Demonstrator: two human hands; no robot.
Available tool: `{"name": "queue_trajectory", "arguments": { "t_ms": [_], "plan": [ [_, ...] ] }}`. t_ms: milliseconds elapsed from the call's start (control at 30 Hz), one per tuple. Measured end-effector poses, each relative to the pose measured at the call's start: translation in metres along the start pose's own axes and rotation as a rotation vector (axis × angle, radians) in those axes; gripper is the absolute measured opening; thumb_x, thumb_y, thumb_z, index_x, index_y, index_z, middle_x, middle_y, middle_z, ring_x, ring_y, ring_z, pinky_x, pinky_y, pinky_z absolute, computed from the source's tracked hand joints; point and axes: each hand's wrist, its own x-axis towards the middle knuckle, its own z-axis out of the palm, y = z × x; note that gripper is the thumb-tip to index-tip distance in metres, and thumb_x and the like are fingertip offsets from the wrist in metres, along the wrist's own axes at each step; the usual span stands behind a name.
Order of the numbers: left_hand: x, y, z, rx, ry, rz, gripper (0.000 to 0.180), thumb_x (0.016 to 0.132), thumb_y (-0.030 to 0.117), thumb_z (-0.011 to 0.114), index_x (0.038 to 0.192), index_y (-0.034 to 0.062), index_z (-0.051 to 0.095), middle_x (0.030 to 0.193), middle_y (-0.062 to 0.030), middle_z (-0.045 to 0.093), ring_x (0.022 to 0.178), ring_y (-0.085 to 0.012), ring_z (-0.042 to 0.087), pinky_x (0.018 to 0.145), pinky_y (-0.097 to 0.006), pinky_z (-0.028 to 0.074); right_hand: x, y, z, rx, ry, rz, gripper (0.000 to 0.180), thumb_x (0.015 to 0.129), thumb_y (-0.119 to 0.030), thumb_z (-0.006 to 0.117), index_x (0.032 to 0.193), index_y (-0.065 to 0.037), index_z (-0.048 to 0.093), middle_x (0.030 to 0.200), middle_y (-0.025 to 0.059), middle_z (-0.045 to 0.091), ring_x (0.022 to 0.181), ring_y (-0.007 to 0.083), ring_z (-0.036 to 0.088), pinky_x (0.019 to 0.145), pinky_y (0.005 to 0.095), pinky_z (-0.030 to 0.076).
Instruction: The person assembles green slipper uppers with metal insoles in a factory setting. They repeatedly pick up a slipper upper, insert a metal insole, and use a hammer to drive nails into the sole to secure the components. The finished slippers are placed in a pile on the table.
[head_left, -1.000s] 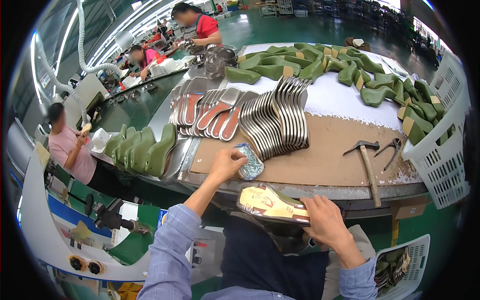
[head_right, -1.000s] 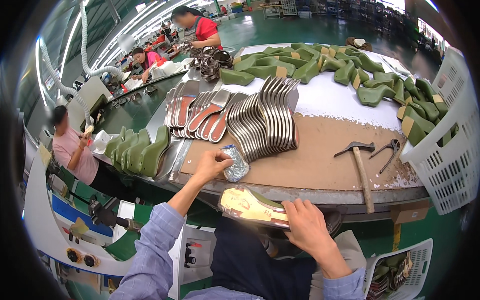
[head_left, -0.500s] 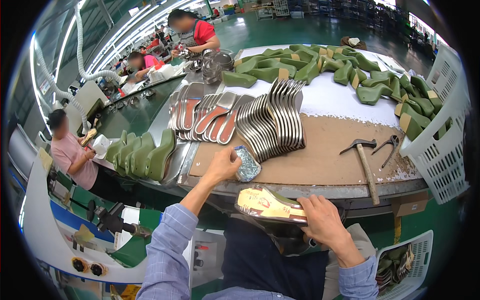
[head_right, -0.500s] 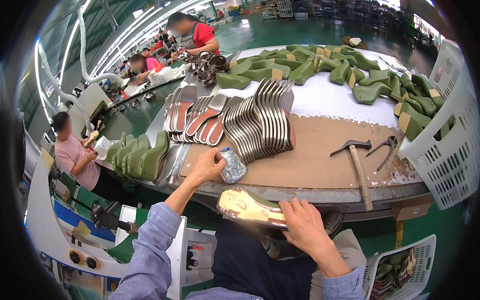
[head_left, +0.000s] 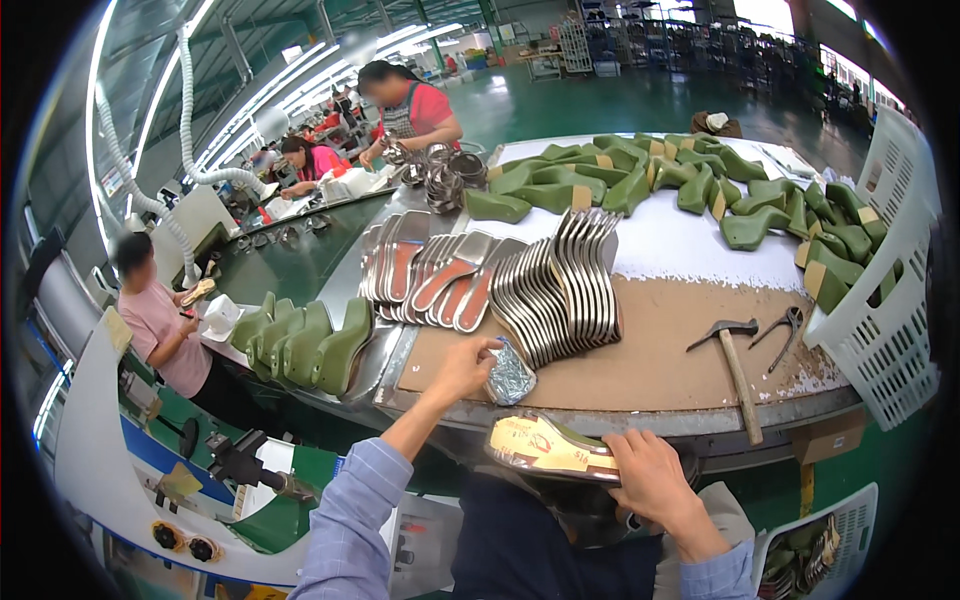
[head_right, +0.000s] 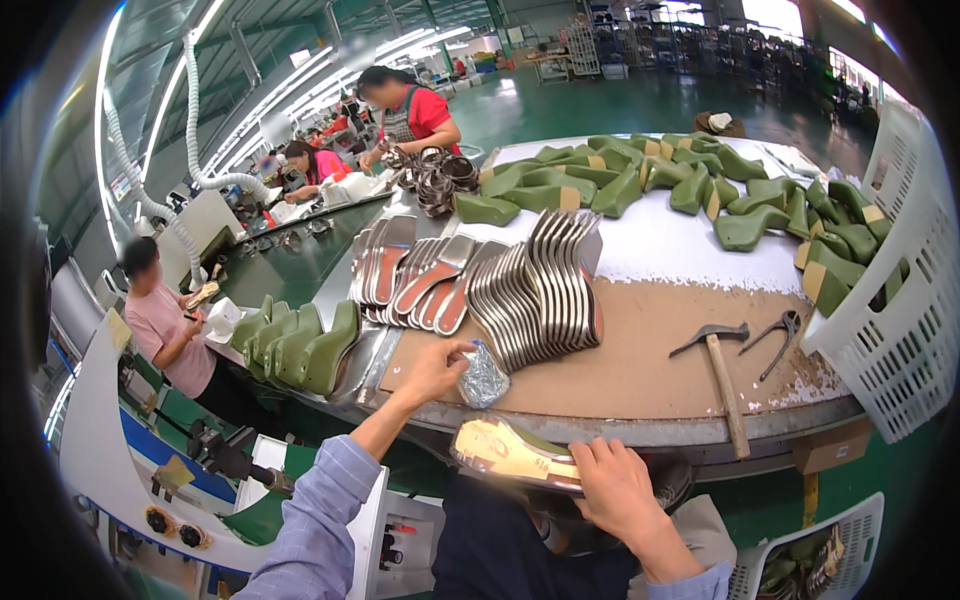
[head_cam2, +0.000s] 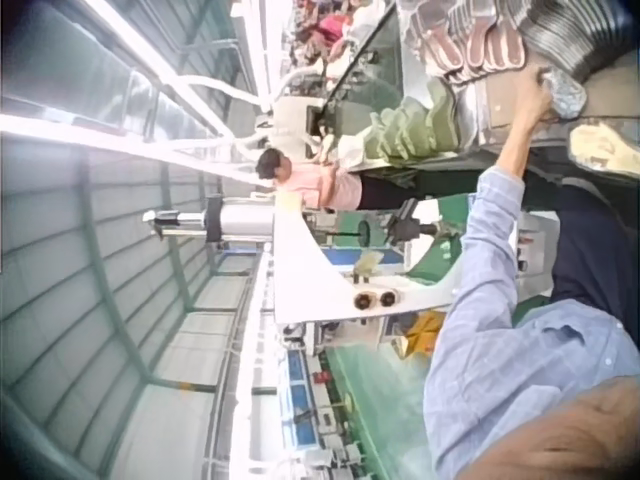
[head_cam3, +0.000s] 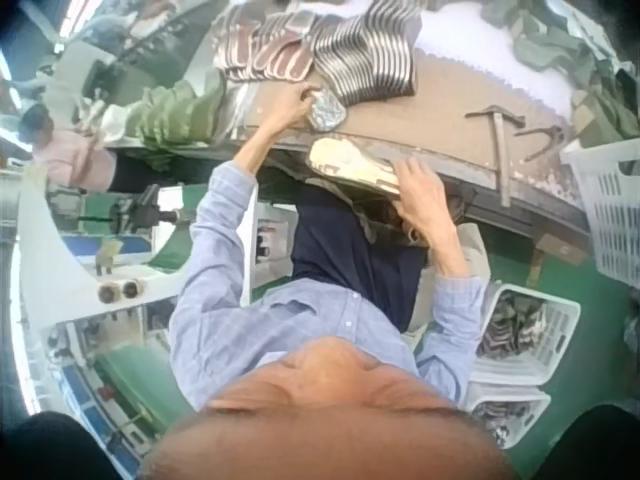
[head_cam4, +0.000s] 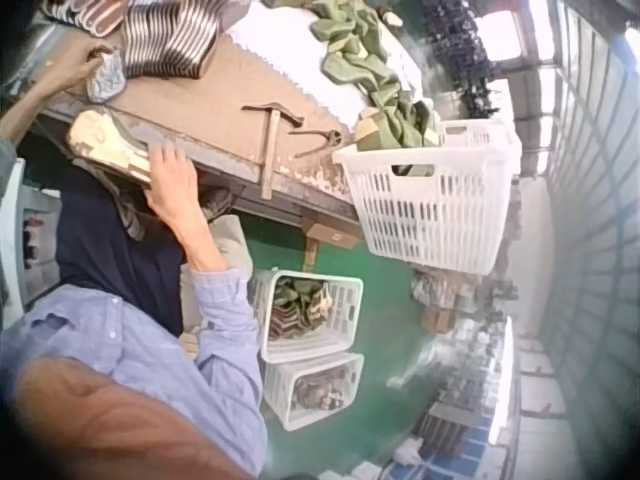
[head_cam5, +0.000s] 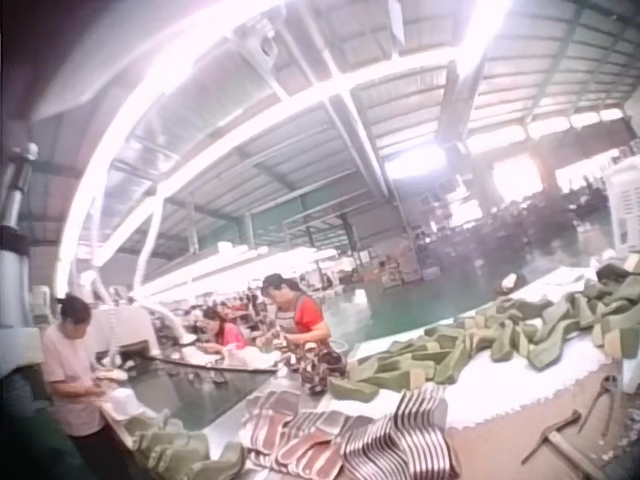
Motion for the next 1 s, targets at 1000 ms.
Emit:
{"name": "queue_trajectory", "arguments": {
  "t_ms": [1000],
  "plan": [
    [-0.09, 0.181, 0.081, 0.1, -0.408, 0.209, 0.012, 0.087, 0.019, 0.073, 0.095, 0.0097, 0.076, 0.107, -0.0042, 0.075, 0.108, -0.0248, 0.067, 0.094, -0.038, 0.051, -0.029, 0.182, -0.032, -0.277, 0.193, 0.611, 0.047, 0.095, -0.01, 0.058, 0.141, -0.008, 0.048, 0.106, 0.0235, 0.062, 0.09, 0.0434, 0.065, 0.079, 0.0518, 0.053]
  ]
}}
